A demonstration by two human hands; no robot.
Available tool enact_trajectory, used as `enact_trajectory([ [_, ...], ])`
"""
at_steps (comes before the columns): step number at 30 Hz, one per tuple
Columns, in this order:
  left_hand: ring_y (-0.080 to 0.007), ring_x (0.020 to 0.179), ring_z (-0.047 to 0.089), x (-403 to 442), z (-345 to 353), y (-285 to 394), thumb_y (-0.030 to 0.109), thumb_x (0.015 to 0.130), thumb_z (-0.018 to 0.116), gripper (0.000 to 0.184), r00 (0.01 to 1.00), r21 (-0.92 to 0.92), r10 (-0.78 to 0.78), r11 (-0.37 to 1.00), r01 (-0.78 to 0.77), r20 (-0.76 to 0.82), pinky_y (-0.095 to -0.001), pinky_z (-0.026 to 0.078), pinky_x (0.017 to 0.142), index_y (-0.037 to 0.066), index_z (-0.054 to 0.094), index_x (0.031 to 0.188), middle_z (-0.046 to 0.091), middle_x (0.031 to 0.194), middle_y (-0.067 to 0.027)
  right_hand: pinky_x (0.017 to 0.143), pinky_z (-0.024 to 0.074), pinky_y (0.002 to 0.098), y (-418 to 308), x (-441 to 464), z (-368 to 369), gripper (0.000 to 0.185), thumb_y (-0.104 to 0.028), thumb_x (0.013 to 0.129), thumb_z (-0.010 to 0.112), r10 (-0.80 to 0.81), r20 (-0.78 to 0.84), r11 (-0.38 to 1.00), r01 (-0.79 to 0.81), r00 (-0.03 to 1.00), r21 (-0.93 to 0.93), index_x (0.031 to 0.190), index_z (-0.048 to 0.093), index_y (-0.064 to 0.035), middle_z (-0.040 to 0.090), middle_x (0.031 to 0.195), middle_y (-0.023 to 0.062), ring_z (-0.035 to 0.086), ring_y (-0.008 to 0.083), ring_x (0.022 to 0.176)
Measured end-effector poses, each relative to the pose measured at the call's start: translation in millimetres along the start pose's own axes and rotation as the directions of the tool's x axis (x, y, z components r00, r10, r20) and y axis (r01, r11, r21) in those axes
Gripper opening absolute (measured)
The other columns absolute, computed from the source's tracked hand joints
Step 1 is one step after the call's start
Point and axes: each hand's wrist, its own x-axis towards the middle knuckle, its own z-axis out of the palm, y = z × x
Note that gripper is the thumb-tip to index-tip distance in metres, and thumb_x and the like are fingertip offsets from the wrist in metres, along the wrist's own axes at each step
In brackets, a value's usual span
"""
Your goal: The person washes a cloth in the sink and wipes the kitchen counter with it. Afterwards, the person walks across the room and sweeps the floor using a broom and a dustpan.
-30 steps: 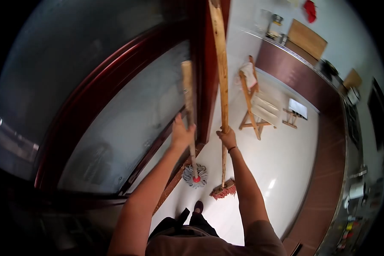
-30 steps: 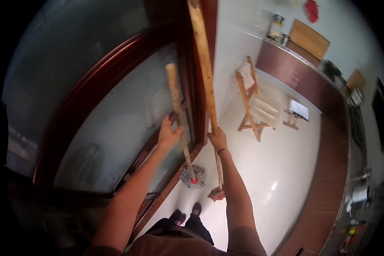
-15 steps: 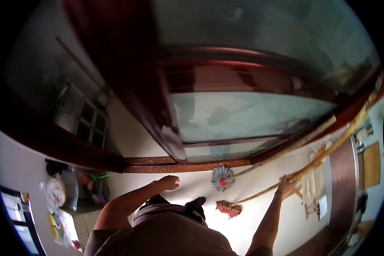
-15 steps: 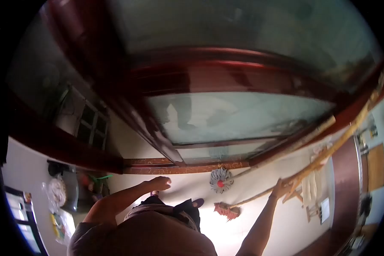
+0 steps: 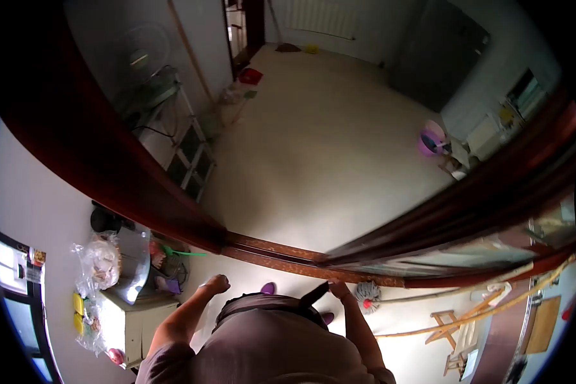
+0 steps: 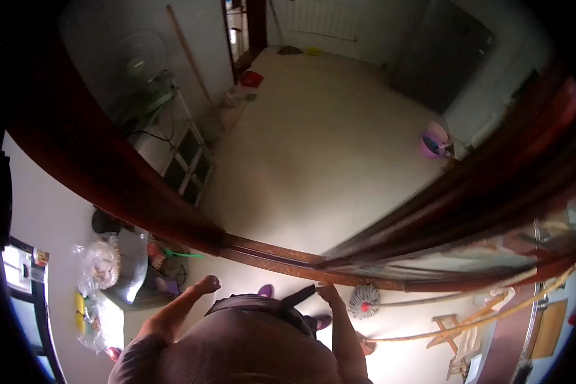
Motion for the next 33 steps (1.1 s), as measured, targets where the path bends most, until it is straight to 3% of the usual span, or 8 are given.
enact_trajectory([
  [2, -0.0312, 0.087, 0.059, 2.1, -8.7, -31.8, 0.028, 0.075, 0.053, 0.027, 0.966, -0.258, -0.157, 0.961, 0.102, -0.203, -0.0393, 0.048, 0.078, 0.006, 0.064, 0.087, 0.063, 0.093, -0.0151, 0.052, 0.0402, 0.0292, -12.7, 60.5, 24.1, 0.019, -0.02, 0.072, 0.056, -0.233, 0.155, 0.968, 0.244, 0.96, -0.054, 0.068, 0.057, -0.0012, 0.054, 0.059, 0.0056, 0.05, 0.0128, 0.055],
  [6, -0.0346, 0.084, 0.061, 38.6, -4.3, -104.0, 0.028, 0.076, 0.055, 0.03, 0.937, -0.336, -0.043, 0.938, -0.081, -0.346, -0.0393, 0.049, 0.077, 0.004, 0.064, 0.09, 0.063, 0.089, -0.0207, 0.049, 0.036, 0.0331, -145.7, 113.1, 36.3, 0.021, -0.018, 0.072, 0.054, -0.113, 0.317, 0.946, 0.2, 0.942, -0.256, 0.066, 0.049, 0.0012, 0.048, 0.054, 0.0087, 0.044, 0.0132, 0.051],
  [7, -0.0326, 0.082, 0.062, 12.7, -59.4, -66.5, 0.029, 0.076, 0.056, 0.031, 0.933, -0.71, -0.312, 0.698, 0.096, -0.181, -0.0389, 0.049, 0.075, 0.004, 0.064, 0.091, 0.063, 0.087, -0.0207, 0.049, 0.0359, 0.0335, -150.8, 131.0, 41.5, 0.021, -0.018, 0.072, 0.055, -0.239, 0.3, 0.928, 0.309, 0.923, -0.209, 0.066, 0.049, 0.001, 0.049, 0.055, 0.0083, 0.044, 0.0139, 0.051],
  [13, -0.0203, 0.067, 0.061, 68.7, -139.4, -62.5, 0.027, 0.077, 0.056, 0.032, 0.918, -0.785, -0.337, 0.618, 0.049, -0.208, -0.0312, 0.048, 0.063, 0.001, 0.062, 0.095, 0.063, 0.074, -0.0132, 0.071, 0.0466, 0.0404, -177.6, 249.2, 44.4, 0.036, -0.027, 0.066, 0.06, -0.058, 0.157, 0.963, 0.097, 0.986, -0.251, 0.086, 0.06, 0.0024, 0.062, 0.083, 0.021, 0.061, 0.0343, 0.079],
  [18, -0.0204, 0.08, 0.059, 150.2, -212.4, -84.3, 0.025, 0.078, 0.057, 0.031, 0.935, -0.716, -0.281, 0.697, 0.043, -0.217, -0.0317, 0.045, 0.071, 0.0, 0.06, 0.096, 0.062, 0.083, -0.0134, 0.087, 0.0431, 0.0364, -205.4, 409.4, 14.0, 0.05, -0.035, 0.074, 0.057, 0.245, 0.503, 0.884, 0.022, 0.829, -0.467, 0.109, 0.054, 0.0007, 0.059, 0.104, 0.0168, 0.055, 0.033, 0.1],
  [22, -0.0211, 0.089, 0.057, 198.4, -271.3, -101.3, 0.024, 0.08, 0.057, 0.034, 0.933, -0.964, -0.338, 0.265, -0.029, -0.121, -0.031, 0.045, 0.077, 0.0, 0.058, 0.104, 0.062, 0.094, -0.0135, 0.086, 0.0439, 0.0379, -280.8, 490.5, -0.3, 0.048, -0.033, 0.072, 0.06, 0.11, 0.334, 0.901, 0.049, 0.936, -0.432, 0.108, 0.055, -0.0009, 0.058, 0.106, 0.0184, 0.054, 0.0306, 0.1],
  [24, -0.0197, 0.092, 0.056, 219.2, -316.9, -109.8, 0.025, 0.081, 0.058, 0.036, 0.916, -0.859, -0.396, 0.488, 0.155, -0.06, -0.0313, 0.044, 0.079, 0.0, 0.057, 0.108, 0.061, 0.098, -0.0115, 0.096, 0.0372, 0.0391, -327.2, 543.2, -4.0, 0.05, -0.036, 0.078, 0.055, 0.065, 0.476, 0.848, 0.203, 0.877, -0.489, 0.114, 0.051, -0.0024, 0.05, 0.12, 0.0182, 0.046, 0.0316, 0.114],
  [33, -0.0175, 0.078, 0.057, 330.7, -457.5, -168.1, 0.023, 0.081, 0.057, 0.032, 0.829, -0.975, -0.558, 0.171, 0.143, 0.024, -0.031, 0.045, 0.07, 0.002, 0.058, 0.105, 0.061, 0.087, -0.0069, 0.086, 0.0435, 0.0414, -416.7, 732.6, -31.8, 0.044, -0.032, 0.076, 0.056, -0.076, 0.46, 0.878, 0.278, 0.884, -0.39, 0.107, 0.054, -0.0006, 0.057, 0.107, 0.0213, 0.055, 0.0338, 0.099],
])
